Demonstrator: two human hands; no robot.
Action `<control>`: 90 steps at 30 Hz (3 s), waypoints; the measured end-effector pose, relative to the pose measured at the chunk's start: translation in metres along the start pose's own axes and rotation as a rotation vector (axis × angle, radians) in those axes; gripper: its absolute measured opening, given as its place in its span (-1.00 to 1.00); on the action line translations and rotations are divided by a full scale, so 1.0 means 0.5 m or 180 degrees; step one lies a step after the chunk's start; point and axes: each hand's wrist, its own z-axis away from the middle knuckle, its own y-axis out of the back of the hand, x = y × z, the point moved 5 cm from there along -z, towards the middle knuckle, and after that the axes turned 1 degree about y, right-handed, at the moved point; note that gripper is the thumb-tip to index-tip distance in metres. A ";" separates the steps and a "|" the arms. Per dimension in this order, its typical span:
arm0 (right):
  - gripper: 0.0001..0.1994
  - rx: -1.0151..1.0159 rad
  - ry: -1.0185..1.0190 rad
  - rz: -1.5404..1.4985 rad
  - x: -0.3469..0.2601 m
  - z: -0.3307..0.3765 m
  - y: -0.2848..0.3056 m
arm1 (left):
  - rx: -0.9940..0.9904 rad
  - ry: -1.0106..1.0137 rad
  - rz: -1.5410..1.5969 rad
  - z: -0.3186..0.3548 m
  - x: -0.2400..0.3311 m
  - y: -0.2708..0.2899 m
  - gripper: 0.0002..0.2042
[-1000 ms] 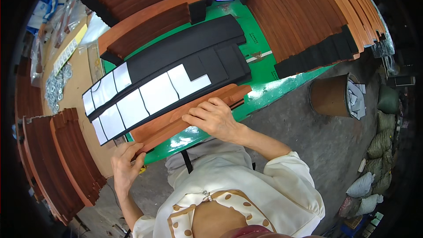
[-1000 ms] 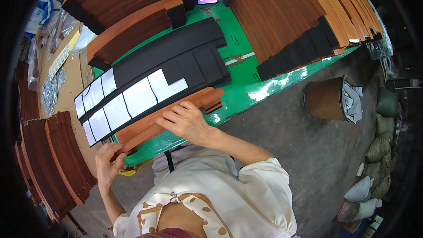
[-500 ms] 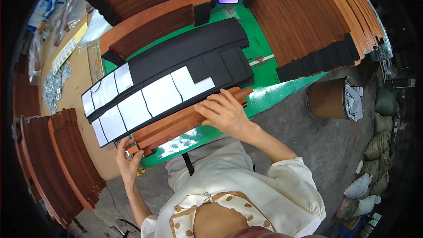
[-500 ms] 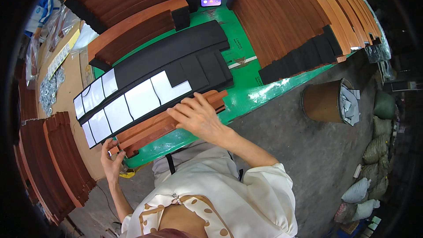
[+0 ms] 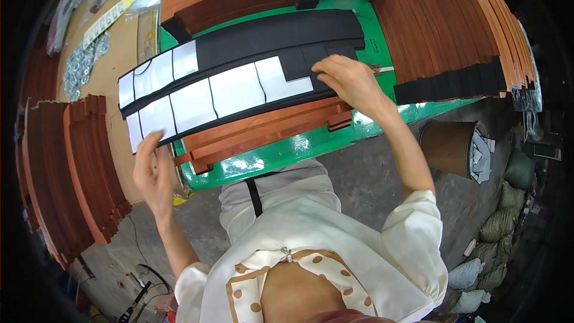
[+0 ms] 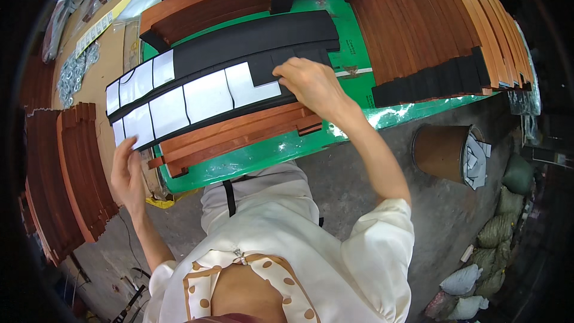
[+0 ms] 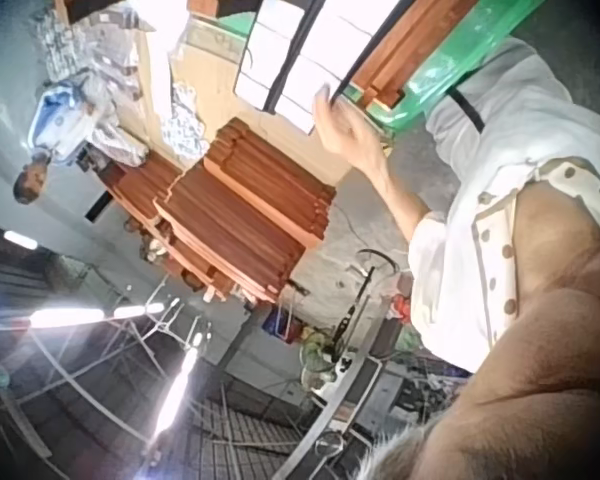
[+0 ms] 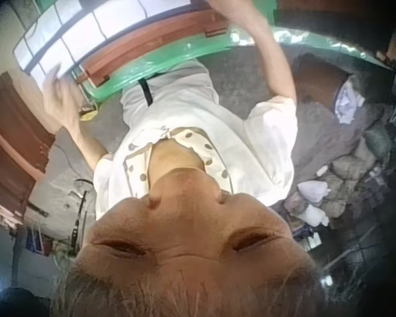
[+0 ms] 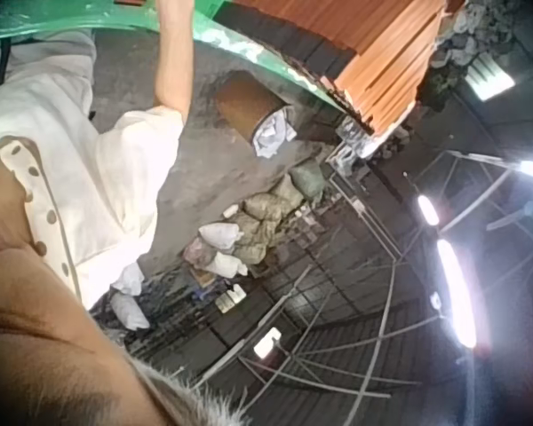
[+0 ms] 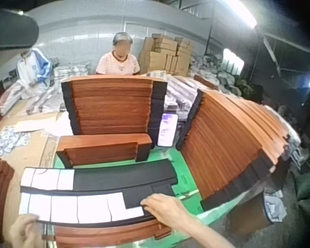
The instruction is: The person takes curved wooden panels, peels black adhesive strips from a backing sheet, attaches them to the edges of the panels by hand, and stacks the finished panels on the work table.
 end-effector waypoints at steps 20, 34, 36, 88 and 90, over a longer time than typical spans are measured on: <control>-0.89 -0.1140 0.1734 0.1305 0.022 -0.057 -0.156 | -0.1927 -0.1436 -0.0907 -0.055 0.181 -0.416 -0.61; -0.90 -0.0537 0.0743 0.0676 0.085 -0.093 -0.136 | -0.1846 -0.1534 -0.1012 -0.050 0.187 -0.417 -0.60; -0.89 -0.0372 -0.0327 -0.0890 0.110 -0.098 -0.094 | -0.2026 -0.1271 -0.0988 -0.057 0.189 -0.412 -0.64; -0.75 0.0036 0.0080 -0.0132 0.043 0.161 0.081 | -0.1116 -0.0941 -0.0146 0.013 0.276 -0.475 -0.77; -0.75 -0.0039 0.0210 -0.0021 0.043 0.156 0.078 | -0.1118 -0.0920 -0.0016 0.011 0.268 -0.478 -0.77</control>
